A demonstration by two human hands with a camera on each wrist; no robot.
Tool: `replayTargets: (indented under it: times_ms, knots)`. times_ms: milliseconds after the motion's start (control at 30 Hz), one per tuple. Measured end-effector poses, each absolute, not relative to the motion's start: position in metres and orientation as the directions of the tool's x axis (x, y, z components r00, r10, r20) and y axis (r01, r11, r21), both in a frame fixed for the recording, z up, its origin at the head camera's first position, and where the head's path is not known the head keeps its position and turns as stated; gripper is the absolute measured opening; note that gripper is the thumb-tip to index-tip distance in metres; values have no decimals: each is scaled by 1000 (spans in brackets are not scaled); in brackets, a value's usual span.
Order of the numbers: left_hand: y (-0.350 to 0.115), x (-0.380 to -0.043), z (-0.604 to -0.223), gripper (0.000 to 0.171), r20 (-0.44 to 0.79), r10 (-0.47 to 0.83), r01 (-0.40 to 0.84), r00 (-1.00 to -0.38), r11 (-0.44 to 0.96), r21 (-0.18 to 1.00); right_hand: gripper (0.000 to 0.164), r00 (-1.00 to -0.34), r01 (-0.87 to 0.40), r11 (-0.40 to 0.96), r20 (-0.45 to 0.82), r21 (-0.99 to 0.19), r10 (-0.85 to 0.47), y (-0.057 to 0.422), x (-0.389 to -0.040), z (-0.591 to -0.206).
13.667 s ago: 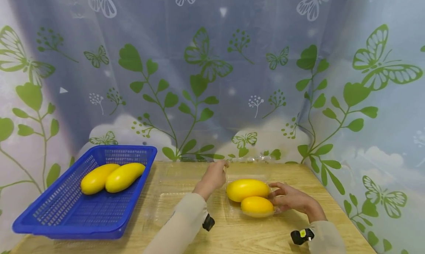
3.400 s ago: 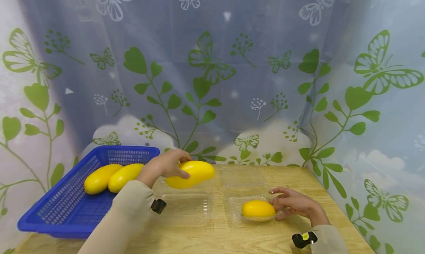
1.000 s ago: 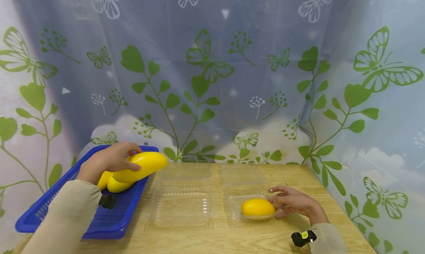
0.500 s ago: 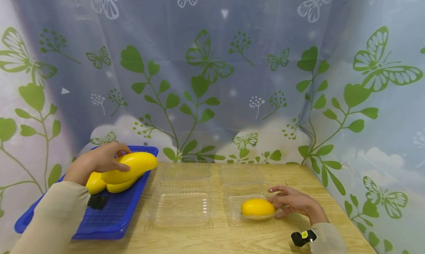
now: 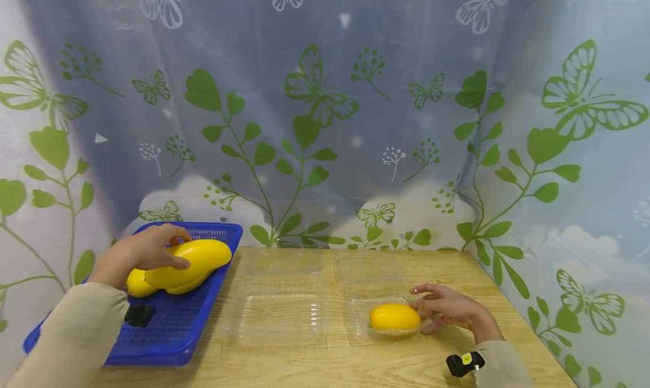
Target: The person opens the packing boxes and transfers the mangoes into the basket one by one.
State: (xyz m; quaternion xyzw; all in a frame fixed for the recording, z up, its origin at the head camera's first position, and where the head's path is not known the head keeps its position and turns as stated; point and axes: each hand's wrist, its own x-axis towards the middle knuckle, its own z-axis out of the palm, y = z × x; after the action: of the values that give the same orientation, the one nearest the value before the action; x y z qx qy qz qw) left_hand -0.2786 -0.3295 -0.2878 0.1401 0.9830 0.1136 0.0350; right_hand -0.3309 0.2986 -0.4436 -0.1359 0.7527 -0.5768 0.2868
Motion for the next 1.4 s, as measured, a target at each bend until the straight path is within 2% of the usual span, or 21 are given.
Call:
replayTargets:
  times_ms: [267, 633, 833, 1400]
  knots:
    - [-345, -275, -290, 59, 7, 307, 301, -952, 930, 212, 75, -798, 118, 293, -267, -949, -541, 298, -331, -442]
    - [-355, -274, -291, 56, -24, 309, 297, -951, 930, 218, 76, -793, 118, 293, -268, -949, -547, 299, -331, -443]
    - [-355, -275, -296, 57, -59, 283, 266, -957, 942, 205, 77, -794, 123, 294, -272, -948, -544, 299, -331, -442]
    - [-352, -277, -313, 65, -183, 211, 151, -960, 943, 298, 75, -800, 118, 298, -269, -947, -537, 300, -331, -443]
